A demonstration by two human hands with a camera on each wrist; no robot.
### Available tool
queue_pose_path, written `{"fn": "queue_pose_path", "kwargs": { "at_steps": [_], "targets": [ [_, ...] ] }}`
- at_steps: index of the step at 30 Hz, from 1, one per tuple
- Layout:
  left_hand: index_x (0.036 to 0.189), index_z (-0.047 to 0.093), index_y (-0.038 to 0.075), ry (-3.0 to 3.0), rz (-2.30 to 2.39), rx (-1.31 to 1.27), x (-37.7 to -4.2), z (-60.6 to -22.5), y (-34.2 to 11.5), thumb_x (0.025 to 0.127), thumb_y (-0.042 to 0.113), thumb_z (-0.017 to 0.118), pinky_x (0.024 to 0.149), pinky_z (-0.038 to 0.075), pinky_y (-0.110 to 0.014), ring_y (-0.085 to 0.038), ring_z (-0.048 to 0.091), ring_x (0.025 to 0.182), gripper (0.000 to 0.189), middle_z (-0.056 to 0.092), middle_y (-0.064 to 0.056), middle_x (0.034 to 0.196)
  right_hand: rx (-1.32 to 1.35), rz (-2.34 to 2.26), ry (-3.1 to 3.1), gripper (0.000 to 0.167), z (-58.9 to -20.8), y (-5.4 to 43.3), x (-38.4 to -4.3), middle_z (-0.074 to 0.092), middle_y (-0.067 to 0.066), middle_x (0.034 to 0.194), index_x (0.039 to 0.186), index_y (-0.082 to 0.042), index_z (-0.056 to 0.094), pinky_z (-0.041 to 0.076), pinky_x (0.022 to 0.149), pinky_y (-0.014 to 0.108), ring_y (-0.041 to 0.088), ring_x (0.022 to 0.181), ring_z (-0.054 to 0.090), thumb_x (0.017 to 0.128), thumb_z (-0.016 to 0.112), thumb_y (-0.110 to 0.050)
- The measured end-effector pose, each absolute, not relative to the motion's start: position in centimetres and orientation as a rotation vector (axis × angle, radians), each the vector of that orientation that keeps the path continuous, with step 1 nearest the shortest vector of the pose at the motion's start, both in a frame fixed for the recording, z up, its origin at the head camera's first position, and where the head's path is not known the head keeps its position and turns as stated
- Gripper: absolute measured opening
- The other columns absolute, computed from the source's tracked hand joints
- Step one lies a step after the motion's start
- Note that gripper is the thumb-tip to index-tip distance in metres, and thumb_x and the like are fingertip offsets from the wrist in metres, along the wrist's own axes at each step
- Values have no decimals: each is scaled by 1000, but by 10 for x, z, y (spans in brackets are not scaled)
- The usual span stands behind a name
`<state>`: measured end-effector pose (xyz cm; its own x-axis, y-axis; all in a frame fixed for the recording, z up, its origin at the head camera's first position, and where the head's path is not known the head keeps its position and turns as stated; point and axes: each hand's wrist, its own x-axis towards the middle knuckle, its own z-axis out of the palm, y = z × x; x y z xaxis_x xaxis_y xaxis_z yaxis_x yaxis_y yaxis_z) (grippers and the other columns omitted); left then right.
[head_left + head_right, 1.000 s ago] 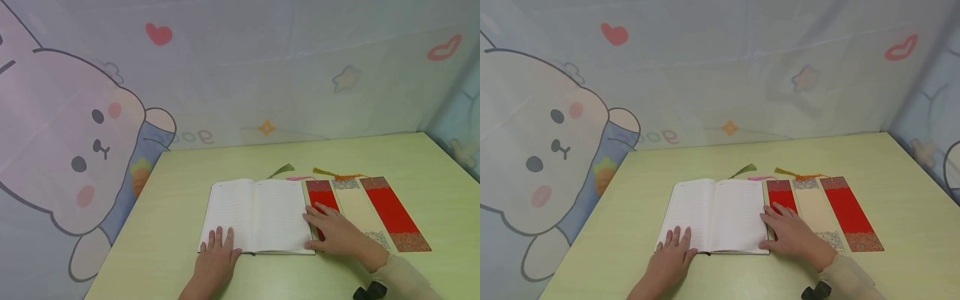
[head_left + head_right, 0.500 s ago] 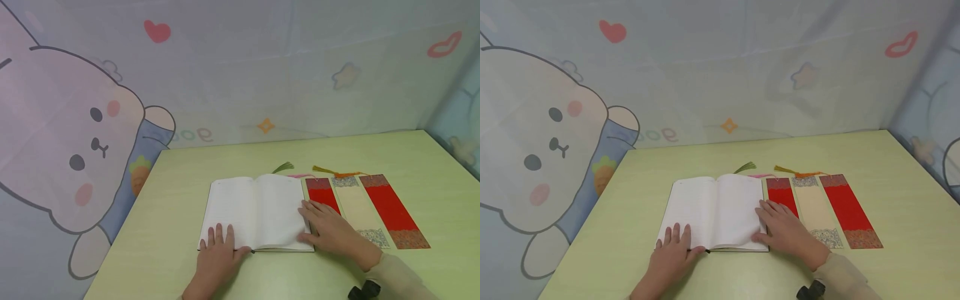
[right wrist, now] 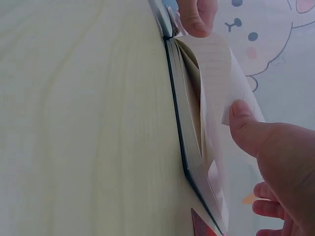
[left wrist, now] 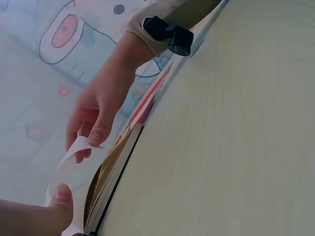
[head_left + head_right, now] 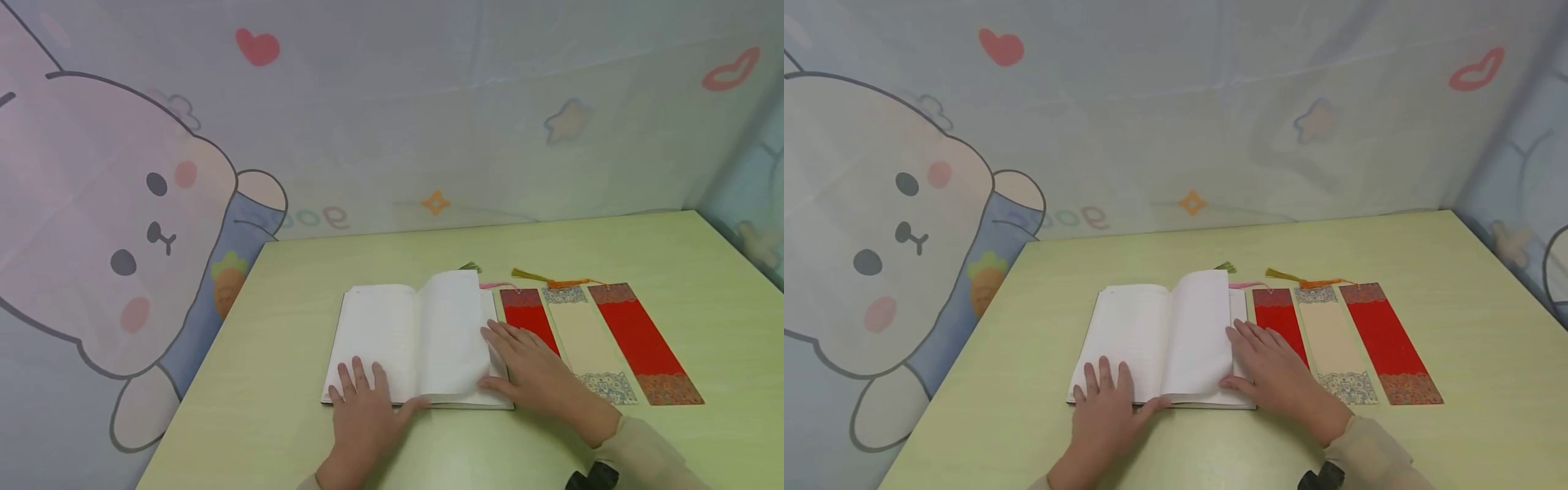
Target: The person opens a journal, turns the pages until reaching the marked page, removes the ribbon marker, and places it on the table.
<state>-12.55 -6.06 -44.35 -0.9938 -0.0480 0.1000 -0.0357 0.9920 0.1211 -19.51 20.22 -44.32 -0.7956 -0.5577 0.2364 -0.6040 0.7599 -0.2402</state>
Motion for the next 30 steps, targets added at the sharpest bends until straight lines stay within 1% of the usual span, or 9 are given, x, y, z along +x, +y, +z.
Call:
{"fn": "queue_pose_path", "kwargs": {
  "at_steps": [4,11,16,19,21,22,25,28,30],
  "targets": [
    [133,45,-1,-2985,-148,63,-125,-446,-60,74,81,38,99,23,-62,-48,23,132,101,34,-31,139,935,490,-2789,85,-443,202,-194,40,16,141,141,-2,35,30,102,51,35,127,38,79,67,-50],
    [131,48,0,-2910,-45,11,-123,-446,-62,77,77,41,98,20,-66,-47,28,130,95,38,-30,137,942,585,-2786,87,-443,204,-192,38,13,143,144,-4,26,32,101,49,32,125,40,82,61,-54],
    [132,47,-2,-2883,-29,-6,-123,-447,-64,80,76,40,97,19,-67,-46,29,130,94,40,-29,137,949,603,-2765,82,-442,205,-189,39,13,142,144,-4,26,32,101,48,31,124,41,84,64,-46],
    [135,42,-5,-2836,-48,-28,-123,-448,-65,81,73,42,98,20,-66,-44,30,130,94,39,-28,138,948,613,-2760,80,-441,206,-189,40,13,142,143,-3,27,32,101,48,32,124,42,85,64,-42],
    [138,37,-6,-2793,-68,-55,-123,-448,-65,82,70,45,99,20,-65,-44,27,132,94,33,-28,142,943,623,-2765,79,-442,208,-189,40,13,142,143,-3,28,31,101,48,32,125,41,85,65,-41],
    [139,34,-6,-2755,-66,-78,-123,-449,-66,83,69,44,99,20,-65,-44,26,132,94,29,-29,144,941,628,-2766,78,-442,208,-189,40,13,141,143,-3,29,31,102,48,32,125,41,85,65,-41],
    [140,28,-9,-2612,-37,-158,-127,-452,-68,87,67,36,97,23,-66,-47,20,133,93,16,-33,146,934,621,-2776,75,-444,210,-189,41,14,141,141,-3,33,31,102,49,32,126,40,85,65,-41],
    [141,18,-12,-2477,-4,-214,-131,-456,-71,89,66,31,95,24,-66,-50,14,133,95,5,-37,146,929,604,-2784,72,-445,209,-189,42,15,140,140,-3,37,31,101,50,33,126,40,85,65,-40],
    [142,7,-12,-2437,-61,-232,-133,-456,-72,88,61,42,100,17,-64,-46,2,136,97,-7,-34,147,927,594,-2791,70,-445,209,-189,43,16,140,139,-3,39,31,101,51,33,126,40,85,65,-40]
  ]
}}
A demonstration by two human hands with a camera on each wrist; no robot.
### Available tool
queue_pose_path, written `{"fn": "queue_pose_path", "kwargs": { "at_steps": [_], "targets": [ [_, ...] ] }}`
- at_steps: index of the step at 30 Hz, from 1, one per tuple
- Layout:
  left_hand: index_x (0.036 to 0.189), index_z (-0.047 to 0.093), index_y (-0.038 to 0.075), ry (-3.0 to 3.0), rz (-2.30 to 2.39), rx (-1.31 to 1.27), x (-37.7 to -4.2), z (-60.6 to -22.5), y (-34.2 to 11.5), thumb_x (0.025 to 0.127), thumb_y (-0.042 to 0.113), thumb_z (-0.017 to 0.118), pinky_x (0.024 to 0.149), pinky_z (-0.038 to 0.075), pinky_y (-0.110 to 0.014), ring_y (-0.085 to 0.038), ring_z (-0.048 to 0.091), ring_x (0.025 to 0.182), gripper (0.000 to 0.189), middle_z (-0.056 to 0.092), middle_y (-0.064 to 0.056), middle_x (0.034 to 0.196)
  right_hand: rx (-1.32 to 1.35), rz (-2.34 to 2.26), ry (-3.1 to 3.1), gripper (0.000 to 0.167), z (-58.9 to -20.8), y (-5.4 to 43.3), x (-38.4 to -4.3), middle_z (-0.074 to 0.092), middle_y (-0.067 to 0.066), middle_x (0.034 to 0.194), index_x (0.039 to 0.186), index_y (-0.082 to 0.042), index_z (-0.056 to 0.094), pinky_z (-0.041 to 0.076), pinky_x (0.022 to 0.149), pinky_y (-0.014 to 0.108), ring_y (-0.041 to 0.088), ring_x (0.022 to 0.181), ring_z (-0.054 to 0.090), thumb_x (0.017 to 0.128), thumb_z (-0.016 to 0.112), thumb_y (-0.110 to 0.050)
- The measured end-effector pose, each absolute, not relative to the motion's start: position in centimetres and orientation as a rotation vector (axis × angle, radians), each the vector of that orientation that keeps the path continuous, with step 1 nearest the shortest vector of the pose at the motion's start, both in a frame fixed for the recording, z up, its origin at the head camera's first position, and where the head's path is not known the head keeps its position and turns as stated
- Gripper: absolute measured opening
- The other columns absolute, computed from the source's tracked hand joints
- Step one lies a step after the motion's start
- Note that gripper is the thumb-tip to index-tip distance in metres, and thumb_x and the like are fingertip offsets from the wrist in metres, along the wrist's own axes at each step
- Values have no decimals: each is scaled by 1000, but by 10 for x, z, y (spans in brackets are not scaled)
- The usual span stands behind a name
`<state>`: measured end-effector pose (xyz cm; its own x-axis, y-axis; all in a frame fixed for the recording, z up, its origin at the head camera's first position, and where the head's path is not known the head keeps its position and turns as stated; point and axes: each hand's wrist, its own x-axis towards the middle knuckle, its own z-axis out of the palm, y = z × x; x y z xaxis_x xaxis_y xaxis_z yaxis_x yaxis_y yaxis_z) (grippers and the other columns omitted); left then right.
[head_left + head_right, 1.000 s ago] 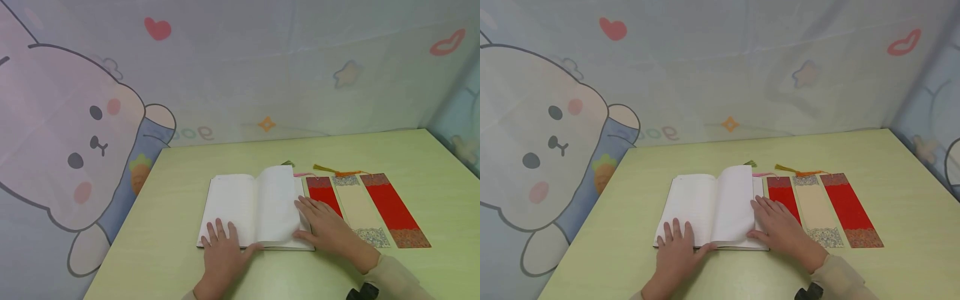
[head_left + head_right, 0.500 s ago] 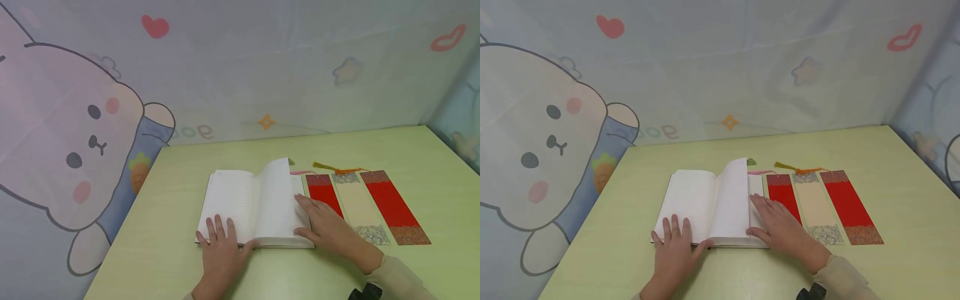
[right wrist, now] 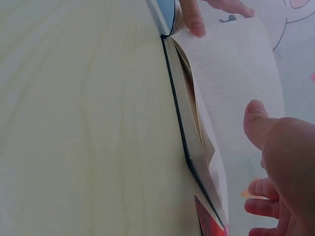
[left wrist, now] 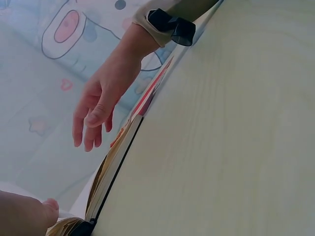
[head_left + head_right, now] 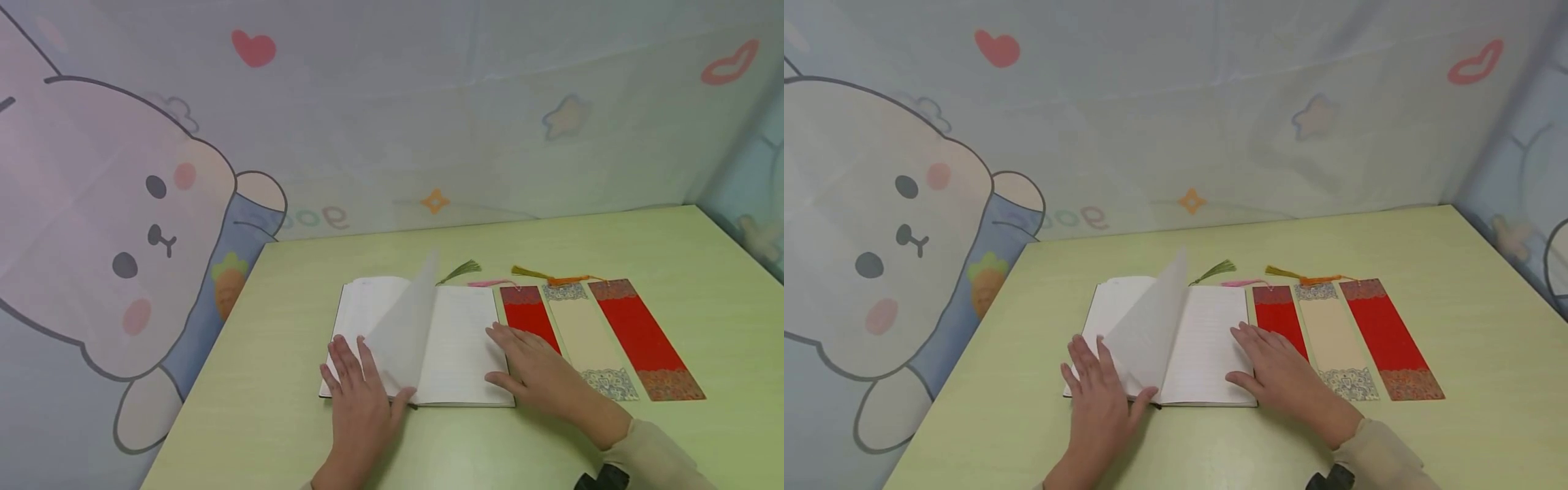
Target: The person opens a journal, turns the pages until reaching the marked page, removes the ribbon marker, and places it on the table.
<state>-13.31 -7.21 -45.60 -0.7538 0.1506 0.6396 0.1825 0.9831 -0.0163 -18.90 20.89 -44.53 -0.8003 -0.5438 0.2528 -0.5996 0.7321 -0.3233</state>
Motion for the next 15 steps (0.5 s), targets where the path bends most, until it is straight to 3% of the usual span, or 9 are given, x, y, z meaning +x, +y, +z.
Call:
{"fn": "queue_pose_path", "kwargs": {
  "at_steps": [4,7,15],
  "targets": [
    [143,-9,-6,-2401,-137,-237,-135,-456,-73,73,50,70,105,-3,-58,-38,-19,136,120,-28,-24,146,919,583,-2814,68,-446,210,-189,42,16,140,138,-4,41,31,101,51,33,127,40,85,65,-39],
    [146,-5,-1,-2472,-79,-218,-134,-454,-72,70,48,75,104,-9,-57,-40,-20,135,121,-30,-25,145,916,577,-2825,67,-447,211,-189,42,16,140,137,-4,44,31,101,51,34,126,40,84,66,-38],
    [144,34,15,-2679,77,-239,-129,-452,-75,82,48,64,98,19,-67,-50,12,133,77,6,-35,147,939,561,-2836,65,-449,215,-187,44,17,138,134,-4,47,32,100,52,35,125,41,83,68,-38]
  ]
}}
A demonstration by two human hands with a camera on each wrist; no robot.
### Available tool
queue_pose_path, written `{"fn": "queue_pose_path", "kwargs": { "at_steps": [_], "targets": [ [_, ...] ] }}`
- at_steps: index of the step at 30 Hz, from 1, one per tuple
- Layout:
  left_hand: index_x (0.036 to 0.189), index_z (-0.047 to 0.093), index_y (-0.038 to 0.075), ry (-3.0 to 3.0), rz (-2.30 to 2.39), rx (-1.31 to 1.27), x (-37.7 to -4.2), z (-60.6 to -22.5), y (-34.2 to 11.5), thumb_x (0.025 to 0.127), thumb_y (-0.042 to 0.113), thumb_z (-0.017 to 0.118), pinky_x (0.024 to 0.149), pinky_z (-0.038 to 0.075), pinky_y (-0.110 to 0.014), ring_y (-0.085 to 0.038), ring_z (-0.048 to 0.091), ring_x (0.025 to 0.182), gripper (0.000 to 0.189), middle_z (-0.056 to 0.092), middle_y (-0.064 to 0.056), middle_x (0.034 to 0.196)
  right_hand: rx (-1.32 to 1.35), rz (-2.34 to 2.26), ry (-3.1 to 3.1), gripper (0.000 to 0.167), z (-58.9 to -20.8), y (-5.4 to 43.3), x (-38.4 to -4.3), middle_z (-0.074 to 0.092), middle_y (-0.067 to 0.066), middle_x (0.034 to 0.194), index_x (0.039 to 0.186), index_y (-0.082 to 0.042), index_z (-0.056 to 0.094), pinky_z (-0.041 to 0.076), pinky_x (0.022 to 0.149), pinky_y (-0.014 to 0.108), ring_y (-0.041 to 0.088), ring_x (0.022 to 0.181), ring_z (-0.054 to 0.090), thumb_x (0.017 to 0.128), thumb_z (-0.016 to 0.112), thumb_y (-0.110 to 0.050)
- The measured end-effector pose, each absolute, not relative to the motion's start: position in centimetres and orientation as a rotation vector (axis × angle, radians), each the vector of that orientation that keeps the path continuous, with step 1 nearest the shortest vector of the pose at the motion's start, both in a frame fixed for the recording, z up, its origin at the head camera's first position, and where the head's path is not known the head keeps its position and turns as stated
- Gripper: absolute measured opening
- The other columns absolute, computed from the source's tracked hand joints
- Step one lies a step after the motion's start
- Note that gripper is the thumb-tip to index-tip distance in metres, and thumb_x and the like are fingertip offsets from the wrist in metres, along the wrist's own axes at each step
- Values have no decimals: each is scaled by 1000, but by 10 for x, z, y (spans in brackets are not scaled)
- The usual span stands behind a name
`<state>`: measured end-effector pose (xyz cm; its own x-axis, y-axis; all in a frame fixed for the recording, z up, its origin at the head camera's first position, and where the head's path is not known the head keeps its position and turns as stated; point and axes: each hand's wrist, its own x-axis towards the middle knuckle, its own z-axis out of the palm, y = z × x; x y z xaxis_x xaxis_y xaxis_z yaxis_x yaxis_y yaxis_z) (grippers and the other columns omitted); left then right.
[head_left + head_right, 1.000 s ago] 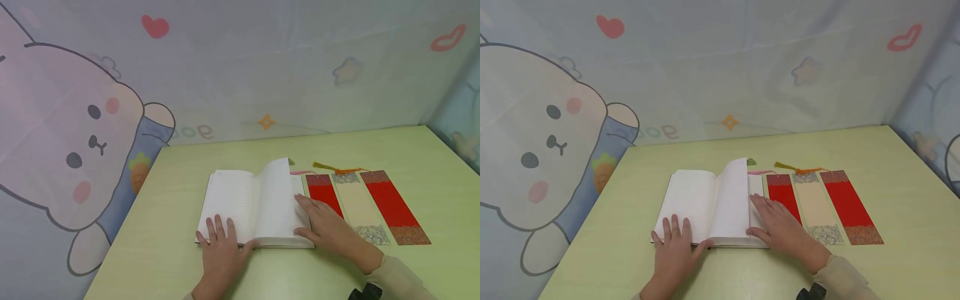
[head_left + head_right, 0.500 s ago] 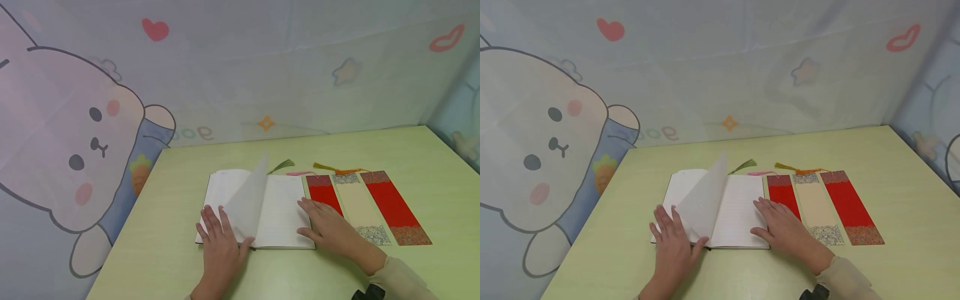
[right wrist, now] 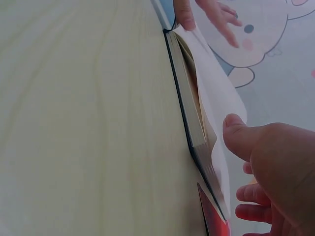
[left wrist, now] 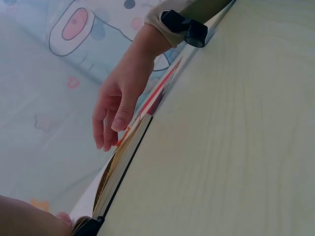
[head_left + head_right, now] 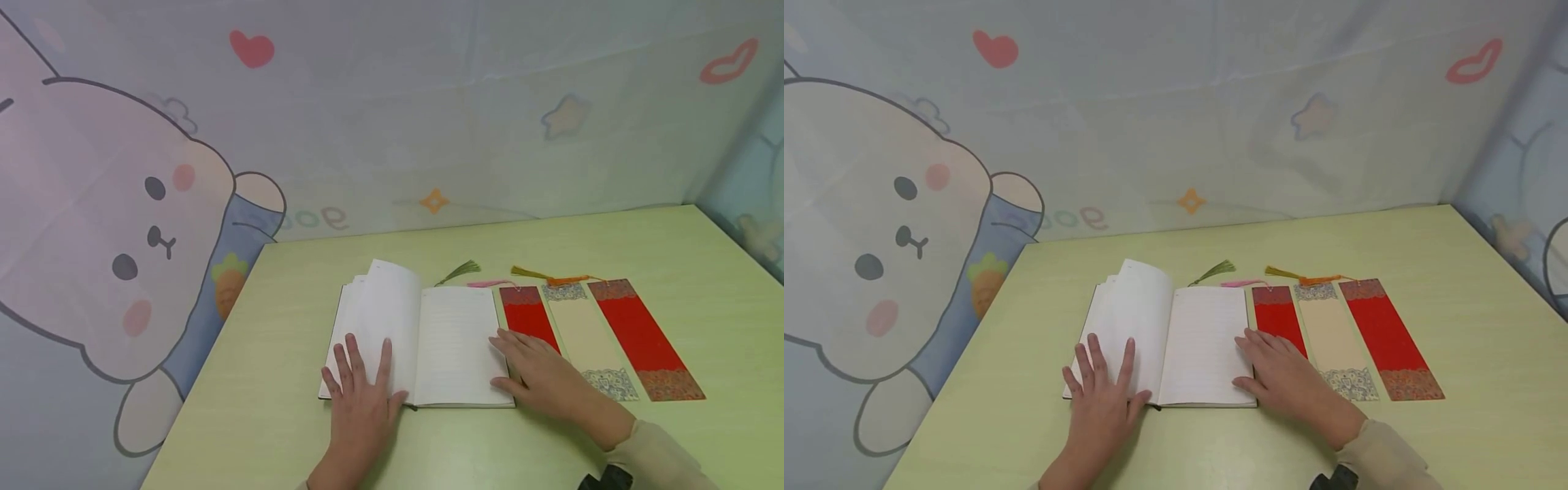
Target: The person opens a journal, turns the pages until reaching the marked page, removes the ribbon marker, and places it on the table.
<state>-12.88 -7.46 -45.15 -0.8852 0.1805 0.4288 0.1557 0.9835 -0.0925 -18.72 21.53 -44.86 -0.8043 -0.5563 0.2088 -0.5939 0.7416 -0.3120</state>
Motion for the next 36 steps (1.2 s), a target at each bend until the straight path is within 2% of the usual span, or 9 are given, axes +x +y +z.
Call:
{"fn": "queue_pose_path", "kwargs": {
  "at_steps": [4,7,16,20,29,36],
  "targets": [
    [142,39,16,-2764,37,-248,-126,-454,-76,89,45,56,99,19,-65,-49,10,135,63,13,-31,147,941,548,-2841,65,-450,217,-187,45,17,138,134,-4,47,31,100,52,35,125,41,83,68,-38],
    [142,39,14,-2810,-18,-257,-125,-457,-78,91,43,53,101,17,-62,-49,7,135,60,15,-30,147,942,539,-2855,65,-451,218,-188,45,17,138,135,-4,47,31,101,52,34,126,41,83,67,-39],
    [143,37,10,-2911,-200,-260,-126,-458,-82,94,42,48,103,21,-58,-50,17,132,59,23,-31,144,958,536,-2914,71,-450,226,-194,41,14,142,138,-10,44,27,102,55,37,130,33,81,67,-46],
    [144,33,10,-2989,-264,-225,-126,-458,-82,96,44,44,103,21,-57,-49,16,133,60,23,-30,145,1016,547,-2947,77,-450,229,-198,38,13,144,140,-11,41,25,102,57,38,131,29,80,65,-51],
    [144,33,8,-3054,-327,-199,-123,-455,-81,96,45,42,103,22,-58,-48,19,133,61,24,-31,144,1091,523,-2947,82,-453,230,-201,38,10,144,141,-10,41,25,102,56,37,132,28,80,57,-62],
    [143,34,7,-3048,-327,-199,-124,-451,-81,96,44,43,101,25,-58,-48,23,132,61,28,-31,143,1091,444,-2960,83,-451,229,-203,37,10,145,140,-11,42,25,103,57,38,132,27,78,58,-64]
  ]
}}
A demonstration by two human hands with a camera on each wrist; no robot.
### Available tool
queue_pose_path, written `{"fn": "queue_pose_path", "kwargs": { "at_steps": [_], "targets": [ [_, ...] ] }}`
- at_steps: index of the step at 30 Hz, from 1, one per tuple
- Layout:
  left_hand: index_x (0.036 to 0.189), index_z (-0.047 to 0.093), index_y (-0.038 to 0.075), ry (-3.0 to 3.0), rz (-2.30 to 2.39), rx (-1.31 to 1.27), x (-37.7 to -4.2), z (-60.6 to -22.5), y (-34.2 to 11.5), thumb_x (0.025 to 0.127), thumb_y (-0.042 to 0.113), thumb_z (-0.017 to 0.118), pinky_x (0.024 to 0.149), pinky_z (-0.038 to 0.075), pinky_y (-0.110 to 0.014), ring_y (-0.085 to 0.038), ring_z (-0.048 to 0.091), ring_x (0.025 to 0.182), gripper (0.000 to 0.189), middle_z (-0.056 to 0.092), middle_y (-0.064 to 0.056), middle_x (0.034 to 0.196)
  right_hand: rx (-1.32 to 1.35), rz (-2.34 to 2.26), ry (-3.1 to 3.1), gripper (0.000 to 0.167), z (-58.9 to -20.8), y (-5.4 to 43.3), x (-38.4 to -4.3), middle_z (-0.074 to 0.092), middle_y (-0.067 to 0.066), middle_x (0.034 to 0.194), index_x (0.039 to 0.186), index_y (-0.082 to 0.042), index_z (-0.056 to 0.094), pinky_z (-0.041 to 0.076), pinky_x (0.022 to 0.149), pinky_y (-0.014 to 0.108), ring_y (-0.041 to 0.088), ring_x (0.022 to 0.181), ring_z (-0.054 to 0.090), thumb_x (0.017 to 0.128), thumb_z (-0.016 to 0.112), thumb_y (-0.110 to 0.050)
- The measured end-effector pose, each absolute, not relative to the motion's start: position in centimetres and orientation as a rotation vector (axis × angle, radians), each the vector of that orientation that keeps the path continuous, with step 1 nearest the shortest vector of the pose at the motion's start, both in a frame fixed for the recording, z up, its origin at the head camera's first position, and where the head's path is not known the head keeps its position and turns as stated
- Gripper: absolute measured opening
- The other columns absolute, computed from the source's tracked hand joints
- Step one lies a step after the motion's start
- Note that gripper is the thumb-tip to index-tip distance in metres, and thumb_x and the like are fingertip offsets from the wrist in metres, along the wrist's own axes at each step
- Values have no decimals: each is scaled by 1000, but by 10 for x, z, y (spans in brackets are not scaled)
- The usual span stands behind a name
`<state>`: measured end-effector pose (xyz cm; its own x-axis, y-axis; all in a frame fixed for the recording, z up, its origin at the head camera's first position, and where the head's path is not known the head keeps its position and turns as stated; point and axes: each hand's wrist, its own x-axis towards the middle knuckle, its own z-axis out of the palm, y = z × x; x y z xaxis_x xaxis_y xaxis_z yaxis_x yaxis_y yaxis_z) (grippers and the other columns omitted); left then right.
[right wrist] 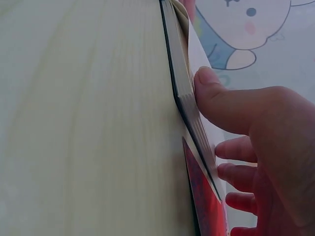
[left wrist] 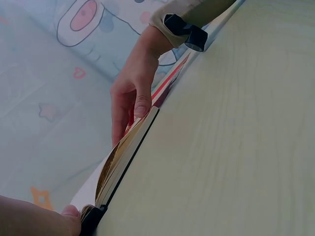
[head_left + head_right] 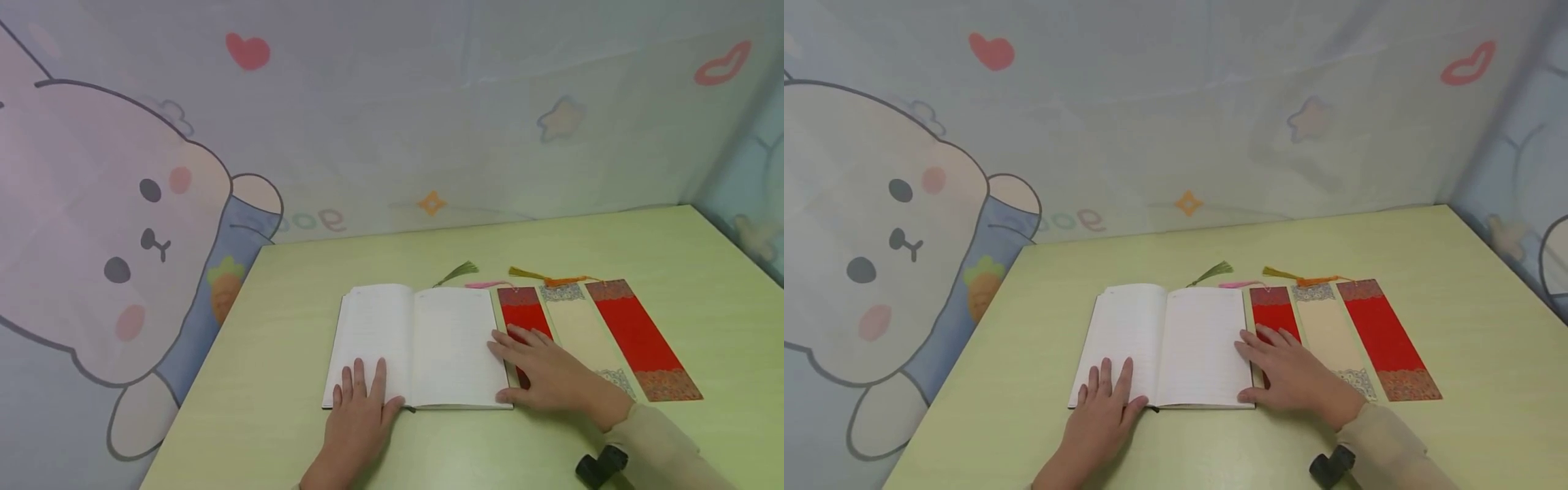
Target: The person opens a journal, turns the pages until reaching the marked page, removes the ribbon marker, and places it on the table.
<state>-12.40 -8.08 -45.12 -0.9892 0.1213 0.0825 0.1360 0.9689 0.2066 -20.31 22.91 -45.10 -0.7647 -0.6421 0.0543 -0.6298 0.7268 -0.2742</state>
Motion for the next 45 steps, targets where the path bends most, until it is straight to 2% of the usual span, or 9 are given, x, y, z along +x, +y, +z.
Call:
{"fn": "queue_pose_path", "kwargs": {
  "at_steps": [12,21,26,32,36,45],
  "targets": [
    [144,34,8,-3062,-328,-184,-126,-453,-81,96,46,43,100,27,-59,-48,23,131,62,28,-30,143,-1000,-515,2899,77,-449,226,-203,44,10,140,135,-10,49,30,99,57,39,130,30,78,63,-59],
    [145,32,9,-3080,-329,-165,-126,-452,-80,96,47,41,102,24,-58,-47,20,133,62,25,-30,145,-1005,-534,2913,73,-451,222,-204,44,11,140,135,-8,49,25,103,55,36,131,31,80,65,-53],
    [145,33,9,-3079,-351,-159,-126,-449,-80,95,49,41,102,23,-59,-48,19,133,64,25,-30,144,-1076,-546,2954,69,-449,218,-201,45,14,138,133,-5,50,26,103,54,35,129,36,82,64,-49],
    [144,33,8,-3068,-345,-146,-125,-450,-78,87,62,45,101,22,-60,-46,20,134,79,25,-31,144,-1099,-559,3001,68,-443,212,-197,43,15,140,135,-3,47,29,102,51,34,127,40,83,66,-43],
    [145,31,7,-3079,-319,-131,-126,-450,-75,83,71,42,102,20,-60,-44,18,135,90,23,-29,146,-1138,-579,3049,71,-442,208,-196,40,16,142,136,-3,44,32,101,50,34,125,42,82,67,-42],
    [144,31,2,-3081,-321,-69,-128,-448,-65,78,78,37,104,17,-59,-43,16,136,101,22,-26,147,-1289,-665,3132,74,-444,202,-196,37,18,143,135,1,43,36,97,50,35,121,45,81,70,-41]
  ]
}}
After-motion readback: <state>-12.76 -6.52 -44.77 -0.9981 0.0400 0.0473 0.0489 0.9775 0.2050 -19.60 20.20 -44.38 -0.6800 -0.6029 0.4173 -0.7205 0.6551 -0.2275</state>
